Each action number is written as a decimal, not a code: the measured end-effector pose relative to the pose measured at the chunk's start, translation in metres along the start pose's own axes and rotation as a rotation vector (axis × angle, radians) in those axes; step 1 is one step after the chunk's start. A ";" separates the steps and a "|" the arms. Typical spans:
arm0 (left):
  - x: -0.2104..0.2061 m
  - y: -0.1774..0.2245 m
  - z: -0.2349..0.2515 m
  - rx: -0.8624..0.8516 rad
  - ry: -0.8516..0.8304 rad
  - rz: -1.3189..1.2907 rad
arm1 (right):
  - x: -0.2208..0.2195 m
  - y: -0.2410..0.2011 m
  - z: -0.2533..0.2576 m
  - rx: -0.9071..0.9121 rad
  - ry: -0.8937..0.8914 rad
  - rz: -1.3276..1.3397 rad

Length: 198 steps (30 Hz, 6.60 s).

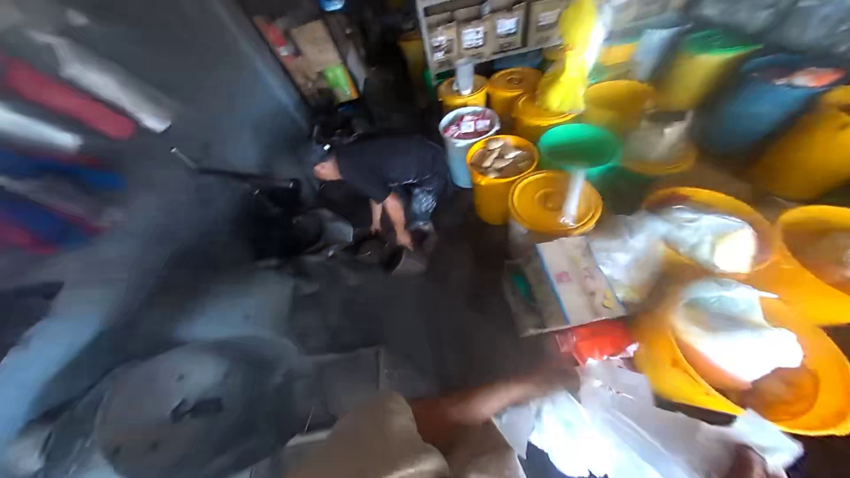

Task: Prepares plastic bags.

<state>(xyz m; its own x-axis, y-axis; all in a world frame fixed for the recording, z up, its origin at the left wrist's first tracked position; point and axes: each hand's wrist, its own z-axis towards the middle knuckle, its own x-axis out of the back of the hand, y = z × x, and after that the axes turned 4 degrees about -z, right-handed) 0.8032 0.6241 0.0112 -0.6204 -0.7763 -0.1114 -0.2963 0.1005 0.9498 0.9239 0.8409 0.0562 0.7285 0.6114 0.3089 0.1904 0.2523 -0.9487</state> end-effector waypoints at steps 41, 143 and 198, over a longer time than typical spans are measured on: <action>-0.853 0.018 0.382 0.135 -1.400 0.436 | 0.700 0.270 0.305 -0.409 0.142 -0.398; -1.392 0.183 0.770 -0.167 -2.271 0.242 | 0.911 0.280 0.710 -0.319 1.719 0.390; -1.434 0.129 0.744 0.544 -1.793 0.559 | 0.941 0.296 0.702 -0.688 1.266 -0.397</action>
<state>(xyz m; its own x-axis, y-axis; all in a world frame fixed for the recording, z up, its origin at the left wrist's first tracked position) 1.1142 2.2130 0.0757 -0.5042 0.7970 -0.3325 0.2248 0.4929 0.8405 1.2045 2.0174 0.1132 0.5605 -0.5400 0.6278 0.5105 -0.3716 -0.7754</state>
